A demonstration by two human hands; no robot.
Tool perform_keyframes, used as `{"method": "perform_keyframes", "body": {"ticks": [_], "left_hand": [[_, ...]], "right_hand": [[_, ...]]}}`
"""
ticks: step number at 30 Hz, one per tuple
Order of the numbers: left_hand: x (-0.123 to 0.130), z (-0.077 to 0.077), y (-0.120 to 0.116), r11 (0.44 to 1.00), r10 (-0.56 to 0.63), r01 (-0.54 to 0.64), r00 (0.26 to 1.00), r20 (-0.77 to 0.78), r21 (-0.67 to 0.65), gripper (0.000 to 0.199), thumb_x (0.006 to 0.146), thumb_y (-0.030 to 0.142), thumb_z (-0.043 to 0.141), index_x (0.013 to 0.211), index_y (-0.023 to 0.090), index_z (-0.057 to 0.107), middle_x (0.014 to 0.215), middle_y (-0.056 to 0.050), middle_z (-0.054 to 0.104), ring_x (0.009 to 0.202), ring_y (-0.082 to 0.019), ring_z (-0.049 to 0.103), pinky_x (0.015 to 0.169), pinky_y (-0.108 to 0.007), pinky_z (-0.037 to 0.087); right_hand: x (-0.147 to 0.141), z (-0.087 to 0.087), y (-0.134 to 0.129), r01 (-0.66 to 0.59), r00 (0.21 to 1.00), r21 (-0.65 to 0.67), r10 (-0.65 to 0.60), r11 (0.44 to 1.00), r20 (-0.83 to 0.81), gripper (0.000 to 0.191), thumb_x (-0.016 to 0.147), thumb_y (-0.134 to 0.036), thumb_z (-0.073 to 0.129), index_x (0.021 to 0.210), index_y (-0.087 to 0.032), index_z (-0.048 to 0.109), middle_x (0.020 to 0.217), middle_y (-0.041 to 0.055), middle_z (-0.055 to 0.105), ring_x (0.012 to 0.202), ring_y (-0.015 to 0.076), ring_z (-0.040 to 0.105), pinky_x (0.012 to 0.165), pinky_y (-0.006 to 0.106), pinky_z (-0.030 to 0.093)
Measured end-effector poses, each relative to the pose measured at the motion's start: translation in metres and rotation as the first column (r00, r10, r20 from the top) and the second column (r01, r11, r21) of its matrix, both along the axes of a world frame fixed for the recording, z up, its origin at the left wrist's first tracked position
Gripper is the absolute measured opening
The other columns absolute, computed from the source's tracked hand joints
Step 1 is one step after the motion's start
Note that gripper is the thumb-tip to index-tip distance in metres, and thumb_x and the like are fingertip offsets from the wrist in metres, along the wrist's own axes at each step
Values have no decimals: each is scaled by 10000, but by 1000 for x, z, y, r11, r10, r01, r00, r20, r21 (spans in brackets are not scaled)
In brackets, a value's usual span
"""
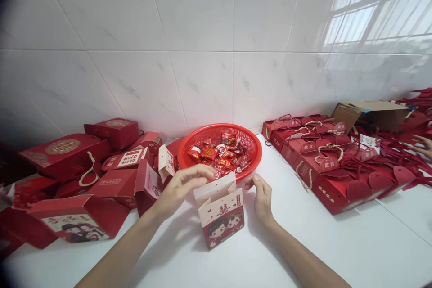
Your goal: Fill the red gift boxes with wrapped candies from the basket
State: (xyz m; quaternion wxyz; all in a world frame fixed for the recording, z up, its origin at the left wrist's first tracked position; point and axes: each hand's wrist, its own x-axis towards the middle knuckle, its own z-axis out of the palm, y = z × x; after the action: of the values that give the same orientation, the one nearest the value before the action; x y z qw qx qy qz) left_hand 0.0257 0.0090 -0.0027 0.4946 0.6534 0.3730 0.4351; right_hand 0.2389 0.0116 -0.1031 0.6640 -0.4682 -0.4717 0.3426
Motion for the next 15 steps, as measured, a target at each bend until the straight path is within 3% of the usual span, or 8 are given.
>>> {"method": "perform_keyframes", "body": {"ticks": [3, 7, 9, 11, 13, 15], "left_hand": [[-1, 12, 29, 1000, -25, 25, 999, -26, -4, 193, 812, 280, 589, 891, 208, 750, 945, -56, 753, 914, -212, 687, 897, -366, 524], [9, 15, 77, 992, -67, 98, 940, -333, 77, 209, 782, 270, 576, 866, 211, 758, 956, -64, 768, 909, -226, 700, 832, -326, 533], [20, 10, 96, 982, -115, 183, 799, -591, 56, 229, 768, 286, 586, 898, 222, 763, 966, -60, 773, 905, -241, 706, 812, -316, 530], [33, 1, 108, 967, -194, 247, 525, -829, -69, 272, 709, 329, 670, 945, 232, 761, 1000, -68, 773, 923, -273, 706, 815, -325, 528], [46, -11, 117, 961, -237, 213, 292, -926, -179, 405, 575, 341, 784, 957, 211, 756, 1063, -122, 760, 944, -335, 702, 806, -365, 537], [55, -24, 124, 968, -227, 156, 221, -949, -195, 527, 446, 277, 845, 952, 165, 748, 1097, -199, 736, 942, -397, 696, 788, -415, 545]], "right_hand": [[4, -8, 7, 28, 999, -56, -30, 998, -45, 417, 880, -471, 507, 562, -211, 575, 569, 10, 528, 600, 180, 493, 637, 320, 408], [7, -16, 13, 32, 997, -117, -40, 993, -69, 439, 843, -494, 534, 512, -206, 556, 518, 6, 492, 538, 158, 453, 562, 301, 376], [8, -18, 15, 23, 997, -144, -34, 989, -76, 451, 815, -517, 552, 491, -202, 550, 506, 10, 493, 516, 150, 442, 527, 291, 363], [9, -20, 17, 8, 996, -175, -24, 985, -91, 467, 791, -544, 566, 477, -198, 546, 494, 12, 492, 493, 140, 435, 498, 281, 358], [10, -22, 20, -9, 995, -200, -12, 980, -104, 487, 772, -581, 575, 474, -196, 551, 476, 9, 481, 462, 133, 430, 464, 272, 351], [11, -23, 21, -32, 994, -214, 9, 976, -105, 498, 754, -610, 588, 482, -193, 564, 466, 8, 477, 440, 131, 433, 439, 265, 347]]}}
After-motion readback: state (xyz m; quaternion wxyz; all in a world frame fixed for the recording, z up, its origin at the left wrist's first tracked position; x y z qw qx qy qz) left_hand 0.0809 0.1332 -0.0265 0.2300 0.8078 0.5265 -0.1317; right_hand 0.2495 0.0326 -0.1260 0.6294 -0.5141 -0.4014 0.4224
